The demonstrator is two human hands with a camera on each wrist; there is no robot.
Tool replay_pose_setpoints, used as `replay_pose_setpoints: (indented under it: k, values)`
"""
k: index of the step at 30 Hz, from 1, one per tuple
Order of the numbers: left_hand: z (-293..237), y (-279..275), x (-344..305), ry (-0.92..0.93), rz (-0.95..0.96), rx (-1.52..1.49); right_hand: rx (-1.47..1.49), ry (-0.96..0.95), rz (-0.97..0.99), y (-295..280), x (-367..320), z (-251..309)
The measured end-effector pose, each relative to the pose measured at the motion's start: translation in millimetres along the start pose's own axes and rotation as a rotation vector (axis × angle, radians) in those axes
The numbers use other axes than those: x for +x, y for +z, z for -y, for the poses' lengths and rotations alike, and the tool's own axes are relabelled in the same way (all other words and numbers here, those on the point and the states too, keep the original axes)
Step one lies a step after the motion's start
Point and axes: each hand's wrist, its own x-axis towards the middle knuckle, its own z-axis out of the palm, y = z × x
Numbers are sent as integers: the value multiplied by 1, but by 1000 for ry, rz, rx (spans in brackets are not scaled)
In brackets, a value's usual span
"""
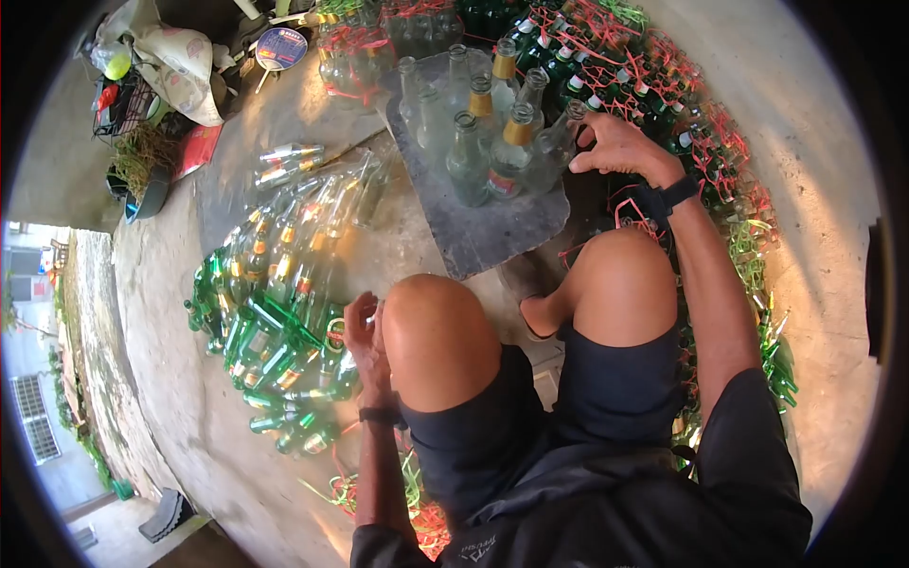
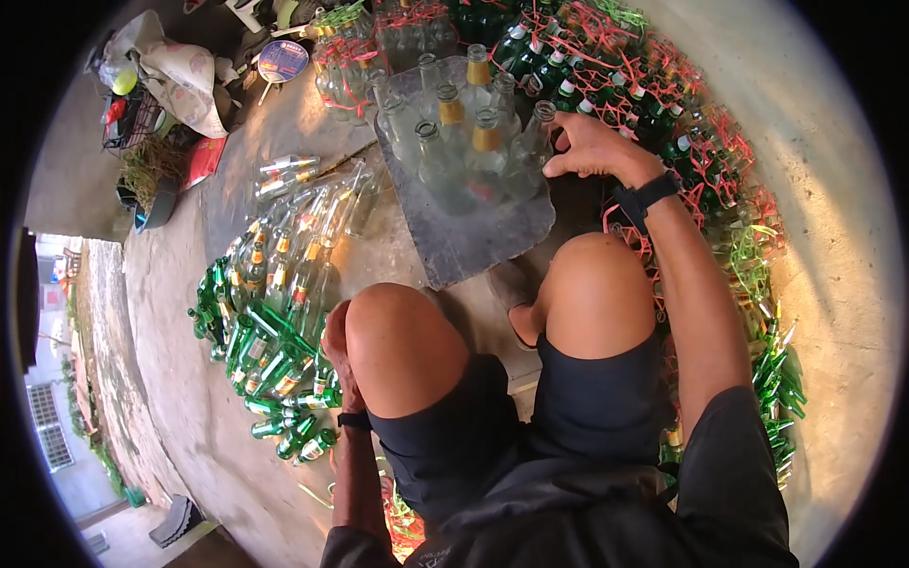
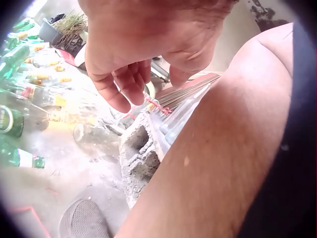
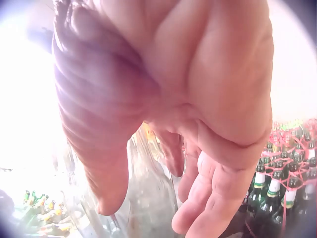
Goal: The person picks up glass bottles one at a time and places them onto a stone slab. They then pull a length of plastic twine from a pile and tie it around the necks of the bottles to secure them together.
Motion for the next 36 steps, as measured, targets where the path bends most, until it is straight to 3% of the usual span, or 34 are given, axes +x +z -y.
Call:
replay_pose_setpoints:
  k: [2, 4, 6, 8, 10, 17, 19, 20, 22, 29, 31, 36]
  values:
    - [-10, 10, 22, -20, 32, -19, 58, -41, 1, 14, 5, -14]
    - [-38, 25, 44, -177, 178, -9, 42, -14, 50, 35, 20, -36]
    - [-30, 41, 67, -188, 216, -17, 119, -483, -133, 62, 43, -66]
    - [-25, 59, 88, -20, 287, 173, 140, -378, -111, 67, 41, -70]
    - [-17, 75, 109, 6, 329, 202, 300, -198, -16, 71, 40, -68]
    - [-7, 127, 161, 80, 418, 284, 279, -221, 73, 82, 64, -79]
    - [-10, 139, 169, 90, 412, 290, 434, -105, 133, 84, 70, -83]
    - [-9, 143, 171, 104, 410, 294, 436, -102, 136, 88, 72, -88]
    - [-7, 151, 173, 99, 420, 277, 294, -274, -11, 94, 78, -97]
    - [-8, 162, 174, 47, 463, 237, 477, -136, 152, 88, 77, -88]
    - [-8, 162, 175, 61, 471, 220, 322, -244, 98, 87, 75, -86]
    - [-15, 162, 178, 158, 490, 181, 325, -262, 109, 85, 77, -87]
